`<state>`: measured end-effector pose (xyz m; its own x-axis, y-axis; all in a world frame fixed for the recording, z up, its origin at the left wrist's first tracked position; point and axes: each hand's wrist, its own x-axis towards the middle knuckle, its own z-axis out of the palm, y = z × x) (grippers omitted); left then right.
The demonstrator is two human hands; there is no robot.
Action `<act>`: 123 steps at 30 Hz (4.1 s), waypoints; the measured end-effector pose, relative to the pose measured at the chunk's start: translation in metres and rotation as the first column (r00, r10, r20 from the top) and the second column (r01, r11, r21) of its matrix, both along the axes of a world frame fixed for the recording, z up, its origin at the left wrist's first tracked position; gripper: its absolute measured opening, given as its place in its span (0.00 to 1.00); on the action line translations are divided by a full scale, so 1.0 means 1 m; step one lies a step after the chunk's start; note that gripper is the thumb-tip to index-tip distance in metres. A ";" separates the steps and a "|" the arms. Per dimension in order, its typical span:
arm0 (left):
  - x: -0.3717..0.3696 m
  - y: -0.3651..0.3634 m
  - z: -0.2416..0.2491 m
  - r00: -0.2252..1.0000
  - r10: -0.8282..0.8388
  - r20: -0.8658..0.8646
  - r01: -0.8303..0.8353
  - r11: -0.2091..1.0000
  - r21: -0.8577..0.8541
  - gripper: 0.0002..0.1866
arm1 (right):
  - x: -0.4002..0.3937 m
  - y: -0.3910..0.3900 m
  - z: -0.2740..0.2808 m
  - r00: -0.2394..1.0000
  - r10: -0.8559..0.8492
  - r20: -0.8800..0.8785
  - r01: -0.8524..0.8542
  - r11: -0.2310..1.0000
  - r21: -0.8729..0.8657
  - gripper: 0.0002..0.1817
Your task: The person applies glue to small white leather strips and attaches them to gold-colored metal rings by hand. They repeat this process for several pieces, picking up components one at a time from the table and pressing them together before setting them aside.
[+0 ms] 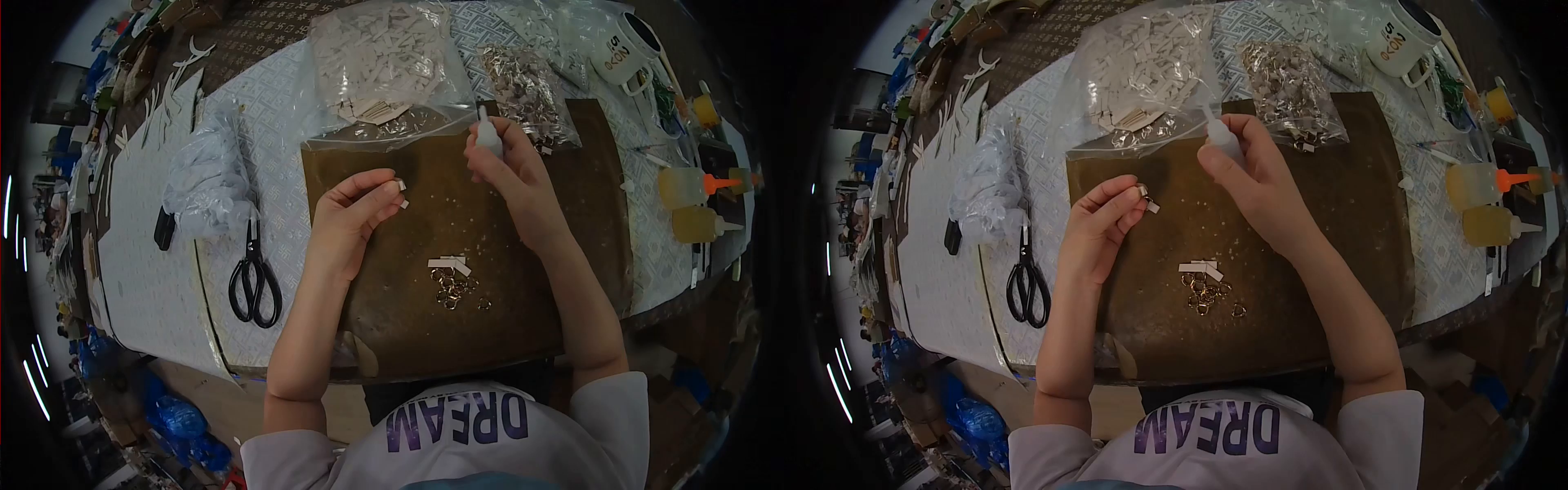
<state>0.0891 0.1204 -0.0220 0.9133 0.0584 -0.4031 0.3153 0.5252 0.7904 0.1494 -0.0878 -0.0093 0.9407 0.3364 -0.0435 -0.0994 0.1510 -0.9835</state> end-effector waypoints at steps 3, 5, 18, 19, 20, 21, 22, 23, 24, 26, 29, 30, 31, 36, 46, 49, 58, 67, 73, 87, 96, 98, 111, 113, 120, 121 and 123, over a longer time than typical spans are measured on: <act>0.000 0.000 0.001 1.000 0.003 0.004 -0.003 1.000 -0.001 0.11 | 0.001 -0.003 0.001 1.000 0.026 -0.002 -0.026 0.995 -0.093 0.14; 0.000 0.000 0.001 1.000 0.004 0.004 -0.004 1.000 0.000 0.11 | 0.001 -0.003 0.003 0.998 0.048 -0.038 -0.052 0.993 -0.104 0.12; -0.003 -0.003 -0.003 0.994 0.048 0.097 -0.048 0.999 -0.002 0.10 | -0.008 0.000 0.005 0.890 0.436 0.131 -0.378 0.868 -0.322 0.07; -0.003 -0.005 0.000 0.993 0.075 0.087 -0.077 0.997 0.017 0.11 | -0.007 0.000 0.007 0.850 0.503 0.156 -0.424 0.829 -0.365 0.07; -0.004 -0.006 -0.001 0.992 0.081 0.100 -0.083 0.996 0.017 0.11 | -0.010 -0.002 0.010 0.826 0.558 0.084 -0.477 0.770 -0.423 0.07; -0.004 -0.005 -0.001 0.989 0.088 0.117 -0.091 0.996 0.020 0.11 | -0.012 -0.001 0.015 0.805 0.589 0.067 -0.497 0.733 -0.465 0.06; -0.004 -0.004 -0.001 0.986 0.096 0.135 -0.100 0.995 0.026 0.12 | -0.014 0.000 0.019 0.784 0.619 0.053 -0.514 0.694 -0.504 0.06; -0.004 -0.003 -0.001 0.981 0.112 0.158 -0.117 0.993 0.023 0.12 | -0.015 0.001 0.023 0.763 0.645 0.040 -0.528 0.657 -0.539 0.06; -0.004 -0.001 -0.001 0.976 0.123 0.181 -0.130 0.991 0.024 0.12 | -0.015 0.002 0.024 0.750 0.661 0.035 -0.526 0.627 -0.575 0.06; -0.004 0.001 0.000 0.969 0.136 0.205 -0.144 0.989 0.028 0.13 | -0.017 0.001 0.020 0.727 0.686 0.025 -0.518 0.572 -0.637 0.07; -0.004 0.001 0.002 0.969 0.127 0.211 -0.137 0.990 0.032 0.15 | -0.019 0.001 0.015 0.642 0.767 -0.003 -0.605 0.504 -0.617 0.08; -0.004 0.000 0.002 0.970 0.119 0.213 -0.128 0.991 0.031 0.15 | -0.020 0.001 0.015 0.631 0.775 0.004 -0.594 0.487 -0.640 0.09; -0.004 -0.001 0.002 0.971 0.108 0.214 -0.118 0.992 0.034 0.16 | -0.021 0.001 0.014 0.621 0.783 0.012 -0.584 0.473 -0.660 0.10; -0.005 -0.001 0.002 0.974 0.093 0.205 -0.102 0.994 0.035 0.17 | -0.025 0.004 0.017 0.646 0.763 0.004 -0.534 0.456 -0.713 0.11; -0.004 -0.001 0.000 0.976 0.030 0.215 -0.037 0.999 0.028 0.20 | -0.026 0.002 0.013 0.684 0.726 0.067 -0.461 0.501 -0.732 0.09; -0.005 -0.001 0.006 0.981 0.003 0.192 0.011 0.997 -0.071 0.21 | -0.022 0.001 0.013 0.691 0.719 0.076 -0.479 0.534 -0.697 0.07; -0.007 -0.002 0.005 0.986 -0.010 0.169 0.034 0.990 -0.138 0.21 | -0.012 0.001 0.014 0.902 0.426 -0.067 -0.431 0.893 -0.133 0.06; -0.008 -0.010 -0.003 0.980 -0.019 0.198 0.025 0.999 -0.027 0.20 | -0.012 0.005 0.006 0.976 0.215 0.044 -0.210 0.972 -0.103 0.08; -0.012 -0.028 -0.014 0.795 -0.067 0.603 -0.147 0.943 0.299 0.17 | -0.016 0.012 0.001 0.977 0.205 0.054 -0.188 0.954 -0.233 0.07; -0.016 -0.024 -0.008 0.808 -0.168 0.565 -0.203 0.821 0.534 0.16 | -0.021 0.015 0.006 0.963 0.263 0.056 -0.235 0.926 -0.295 0.09; -0.017 -0.033 0.002 0.821 -0.132 0.555 -0.204 0.840 0.503 0.13 | -0.017 0.008 0.001 0.952 0.292 0.093 -0.249 0.913 -0.322 0.10; -0.017 -0.032 -0.002 0.817 -0.156 0.555 -0.219 0.807 0.548 0.13 | -0.017 0.009 0.002 0.947 0.306 0.100 -0.259 0.908 -0.328 0.10; -0.016 -0.029 -0.012 0.816 -0.219 0.534 -0.196 0.765 0.613 0.14 | -0.017 0.008 0.003 0.935 0.325 0.142 -0.268 0.910 -0.318 0.09; -0.016 -0.028 -0.015 0.803 -0.255 0.539 -0.176 0.762 0.623 0.14 | -0.017 0.008 0.003 0.936 0.321 0.147 -0.265 0.913 -0.310 0.09; -0.017 -0.027 0.004 0.867 -0.119 0.485 -0.155 0.859 0.489 0.12 | -0.019 0.011 0.005 0.945 0.306 0.116 -0.260 0.917 -0.301 0.10; -0.018 -0.028 0.004 0.889 -0.109 0.446 -0.149 0.850 0.505 0.11 | -0.019 0.011 0.001 0.945 0.307 0.110 -0.264 0.919 -0.291 0.10; -0.019 -0.029 0.005 0.903 -0.100 0.418 -0.170 0.809 0.562 0.05 | -0.019 0.011 -0.007 0.945 0.307 0.111 -0.264 0.919 -0.291 0.11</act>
<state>0.0701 0.0914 -0.0168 0.9737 0.1893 0.1267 -0.1165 -0.0640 0.9911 0.1306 -0.0765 -0.0167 0.8086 0.5873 -0.0346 0.0547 -0.1336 -0.9895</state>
